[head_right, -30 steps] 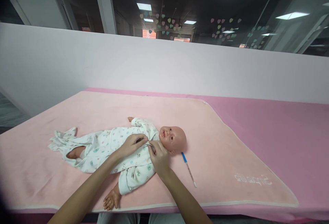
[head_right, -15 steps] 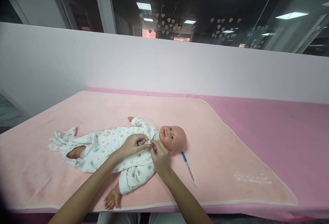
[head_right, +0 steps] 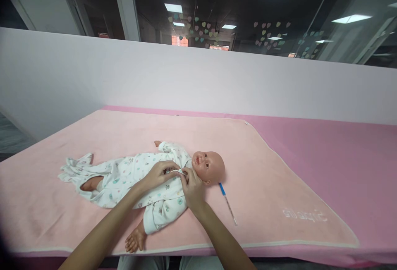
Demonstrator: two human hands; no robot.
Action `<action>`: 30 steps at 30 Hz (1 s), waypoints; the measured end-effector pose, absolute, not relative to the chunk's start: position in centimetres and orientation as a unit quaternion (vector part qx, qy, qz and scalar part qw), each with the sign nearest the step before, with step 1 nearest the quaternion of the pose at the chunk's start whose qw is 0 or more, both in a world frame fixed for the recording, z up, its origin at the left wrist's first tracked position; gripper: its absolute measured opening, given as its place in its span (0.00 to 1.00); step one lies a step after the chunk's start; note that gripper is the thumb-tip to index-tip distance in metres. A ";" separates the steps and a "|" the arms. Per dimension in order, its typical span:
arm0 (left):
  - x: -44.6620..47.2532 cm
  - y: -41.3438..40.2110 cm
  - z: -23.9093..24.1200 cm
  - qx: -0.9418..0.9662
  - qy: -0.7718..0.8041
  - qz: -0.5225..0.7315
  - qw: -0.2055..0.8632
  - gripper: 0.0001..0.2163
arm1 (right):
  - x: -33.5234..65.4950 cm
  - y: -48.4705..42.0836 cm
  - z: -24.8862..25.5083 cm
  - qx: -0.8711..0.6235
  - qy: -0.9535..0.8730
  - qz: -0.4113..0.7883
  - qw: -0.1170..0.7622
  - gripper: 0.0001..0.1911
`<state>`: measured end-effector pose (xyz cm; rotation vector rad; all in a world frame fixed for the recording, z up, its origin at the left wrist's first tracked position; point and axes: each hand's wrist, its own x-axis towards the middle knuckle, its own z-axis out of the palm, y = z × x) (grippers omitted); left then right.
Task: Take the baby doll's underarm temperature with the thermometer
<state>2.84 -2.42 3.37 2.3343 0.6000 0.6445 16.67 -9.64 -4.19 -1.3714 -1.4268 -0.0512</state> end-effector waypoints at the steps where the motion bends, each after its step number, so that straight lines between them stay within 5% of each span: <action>1: 2.8 -2.4 3.4 0.886 0.226 0.247 0.321 0.13 | 16.7 -9.6 -4.2 -0.581 -0.603 -0.019 0.546 0.08; 30: 2.7 -2.3 3.2 0.890 0.227 0.242 0.313 0.13 | 16.3 -10.0 -3.9 -0.546 -0.613 -0.038 0.570 0.04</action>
